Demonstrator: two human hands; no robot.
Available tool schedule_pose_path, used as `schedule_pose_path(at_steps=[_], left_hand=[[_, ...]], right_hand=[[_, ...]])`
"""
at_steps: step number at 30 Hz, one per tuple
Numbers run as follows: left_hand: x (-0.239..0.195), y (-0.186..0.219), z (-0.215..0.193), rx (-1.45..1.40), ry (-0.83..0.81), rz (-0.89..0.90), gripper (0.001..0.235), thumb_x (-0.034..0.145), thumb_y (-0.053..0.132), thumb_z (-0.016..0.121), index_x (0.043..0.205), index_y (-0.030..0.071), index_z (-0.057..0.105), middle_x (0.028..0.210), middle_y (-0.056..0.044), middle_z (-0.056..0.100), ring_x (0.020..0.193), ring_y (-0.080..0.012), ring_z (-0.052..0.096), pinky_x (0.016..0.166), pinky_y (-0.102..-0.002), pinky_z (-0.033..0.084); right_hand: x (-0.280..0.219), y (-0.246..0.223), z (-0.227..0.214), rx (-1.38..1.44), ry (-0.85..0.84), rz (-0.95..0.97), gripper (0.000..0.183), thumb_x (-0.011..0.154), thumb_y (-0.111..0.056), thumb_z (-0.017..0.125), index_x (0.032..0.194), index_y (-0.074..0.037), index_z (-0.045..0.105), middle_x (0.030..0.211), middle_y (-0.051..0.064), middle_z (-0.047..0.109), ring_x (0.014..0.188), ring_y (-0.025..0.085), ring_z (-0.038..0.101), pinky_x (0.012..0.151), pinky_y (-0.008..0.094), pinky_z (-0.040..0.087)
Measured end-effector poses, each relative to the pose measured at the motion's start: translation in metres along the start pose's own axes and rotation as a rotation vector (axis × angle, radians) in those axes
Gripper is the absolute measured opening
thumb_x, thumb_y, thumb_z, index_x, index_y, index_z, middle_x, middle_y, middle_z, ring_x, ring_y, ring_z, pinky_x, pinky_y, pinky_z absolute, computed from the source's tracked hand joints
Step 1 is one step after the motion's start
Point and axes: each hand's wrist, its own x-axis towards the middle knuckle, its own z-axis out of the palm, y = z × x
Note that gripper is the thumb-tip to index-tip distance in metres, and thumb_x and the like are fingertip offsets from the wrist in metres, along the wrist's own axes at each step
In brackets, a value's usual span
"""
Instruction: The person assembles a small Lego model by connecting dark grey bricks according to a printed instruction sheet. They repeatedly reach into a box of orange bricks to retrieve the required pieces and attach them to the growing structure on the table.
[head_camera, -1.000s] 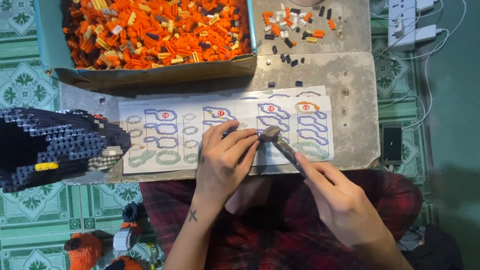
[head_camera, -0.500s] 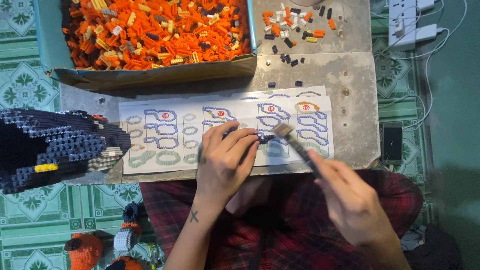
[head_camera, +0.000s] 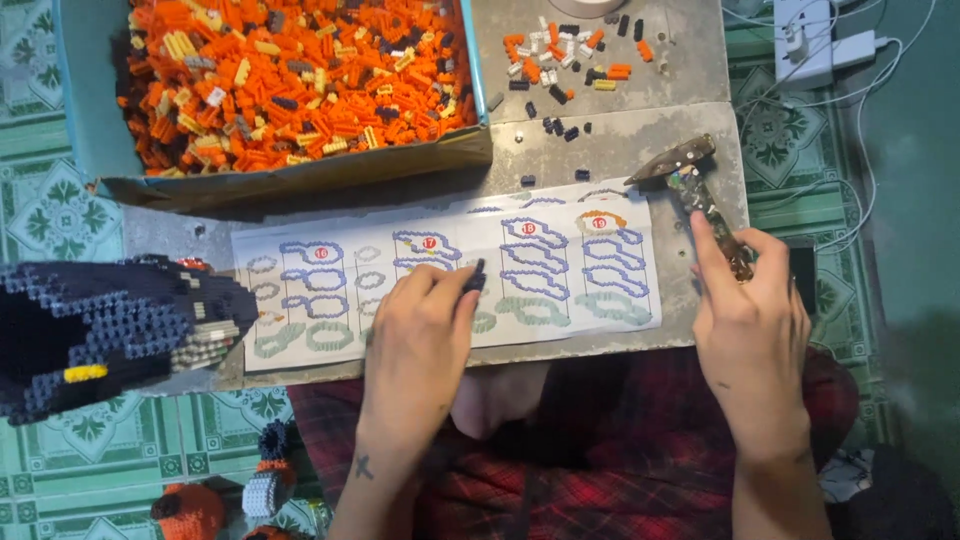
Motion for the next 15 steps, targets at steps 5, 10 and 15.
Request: schedule_pose_path(at_steps=[5,10,15], left_hand=[[-0.001,0.003,-0.008,-0.124,-0.008,-0.160,0.027,0.095,0.006,0.080,0.122,0.003,0.078,0.116,-0.009,0.076,0.085,-0.0258,0.080,0.078,-0.040,0.065],[-0.002,0.001,-0.002,-0.105,0.025,-0.186,0.040,0.091,0.005,0.083,0.131,0.004,0.078,0.100,-0.009,0.078,0.069,-0.0175,0.070,0.065,-0.035,0.062],[0.002,0.006,0.006,0.061,0.137,-0.110,0.033,0.087,0.010,0.090,0.118,0.002,0.084,0.090,-0.007,0.084,0.069,-0.0178,0.077,0.059,-0.033,0.060]], right_hand=[[0.007,-0.003,0.005,0.005,-0.002,0.023,0.053,0.105,0.003,0.082,0.156,-0.009,0.084,0.136,0.023,0.066,0.105,0.037,0.065,0.083,0.048,0.056],[0.009,-0.003,0.013,-0.011,-0.004,0.040,0.054,0.105,-0.002,0.085,0.158,-0.013,0.084,0.137,0.024,0.066,0.107,0.038,0.064,0.092,0.050,0.055],[0.007,-0.014,0.003,0.102,0.146,-0.025,0.041,0.096,0.008,0.089,0.136,0.004,0.090,0.151,0.029,0.060,0.125,0.043,0.058,0.113,0.053,0.047]])
